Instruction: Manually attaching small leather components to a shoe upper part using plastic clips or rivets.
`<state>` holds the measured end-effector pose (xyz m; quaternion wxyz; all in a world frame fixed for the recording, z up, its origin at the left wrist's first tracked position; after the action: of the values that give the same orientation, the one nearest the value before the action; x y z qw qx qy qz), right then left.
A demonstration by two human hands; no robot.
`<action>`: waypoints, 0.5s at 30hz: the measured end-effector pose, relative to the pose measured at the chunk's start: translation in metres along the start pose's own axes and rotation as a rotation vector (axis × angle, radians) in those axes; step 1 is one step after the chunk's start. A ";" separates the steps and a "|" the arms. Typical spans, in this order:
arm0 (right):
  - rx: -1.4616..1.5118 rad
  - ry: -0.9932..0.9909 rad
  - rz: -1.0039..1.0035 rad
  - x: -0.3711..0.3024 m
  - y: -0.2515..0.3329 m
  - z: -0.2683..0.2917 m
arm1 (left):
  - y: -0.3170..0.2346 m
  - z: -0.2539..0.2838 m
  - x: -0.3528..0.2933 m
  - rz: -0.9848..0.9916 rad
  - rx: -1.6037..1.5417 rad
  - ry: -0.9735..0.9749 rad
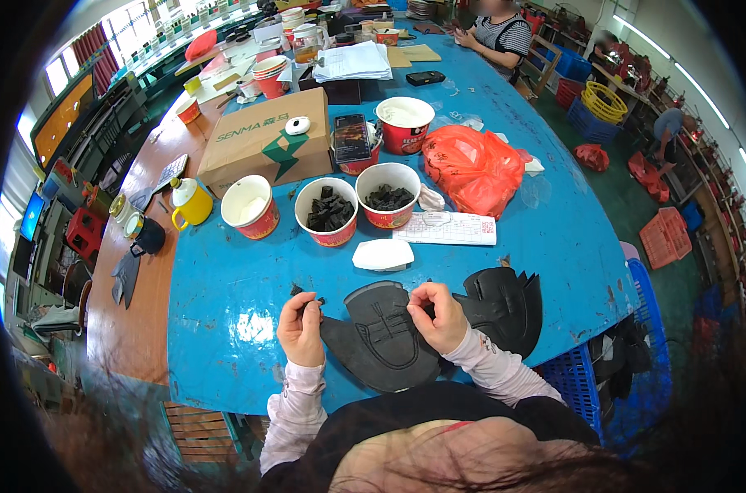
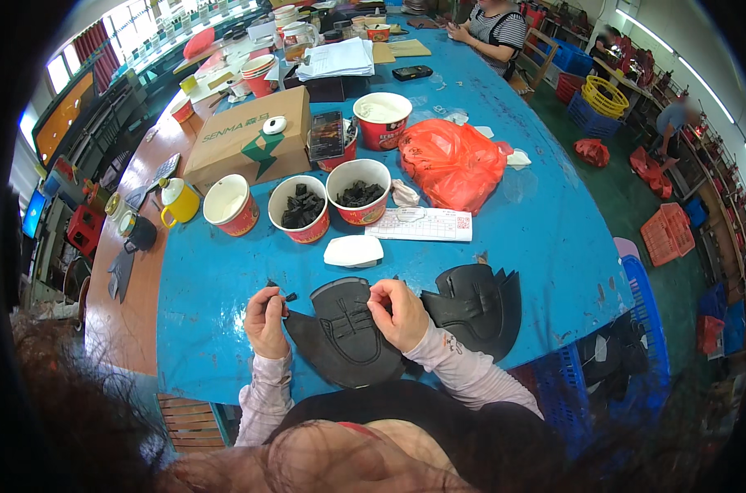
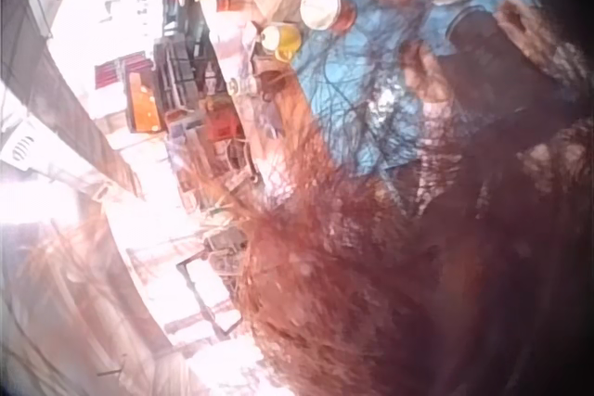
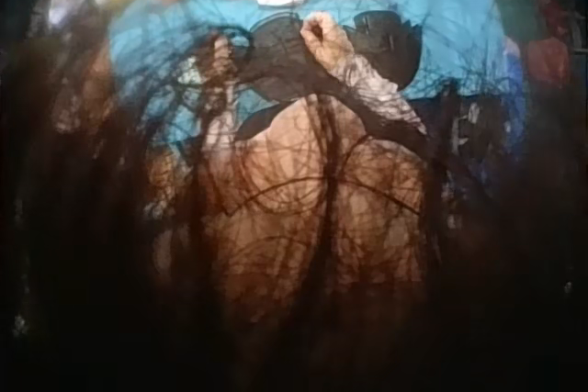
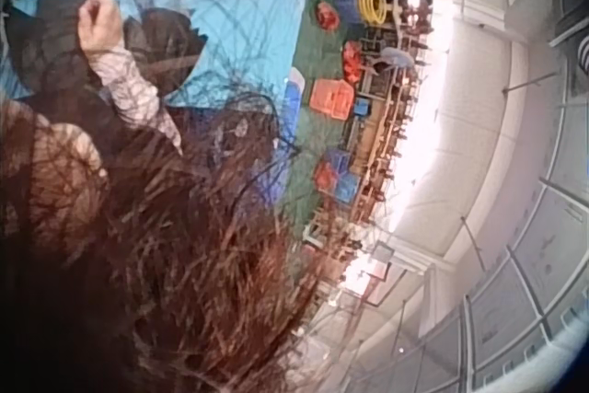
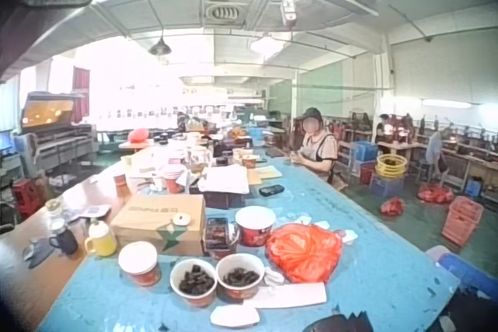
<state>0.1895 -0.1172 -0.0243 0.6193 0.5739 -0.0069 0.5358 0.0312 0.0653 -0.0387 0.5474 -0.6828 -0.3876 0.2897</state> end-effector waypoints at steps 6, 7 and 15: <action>1.157 -0.262 -0.274 0.017 0.024 0.040 | 0.003 0.004 0.002 -0.004 0.005 -0.033; 1.624 -0.134 -0.067 0.018 0.038 0.061 | 0.002 0.005 0.001 -0.005 0.002 -0.043; 1.975 0.930 0.753 0.041 0.044 0.092 | -0.001 -0.002 0.007 -0.012 -0.014 -0.022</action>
<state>0.2327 -0.1665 0.0636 -0.3560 0.5170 0.4734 0.6180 0.0364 0.0700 -0.0369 0.5399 -0.6810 -0.3997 0.2915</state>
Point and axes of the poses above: each hand's wrist, its own x-axis towards the middle knuckle, its own z-axis out of the back of the hand, y = z × x, the point moved 1 cm from there along x, towards the middle knuckle, and after that the axes turned 12 degrees about z, right-handed, at the moved point
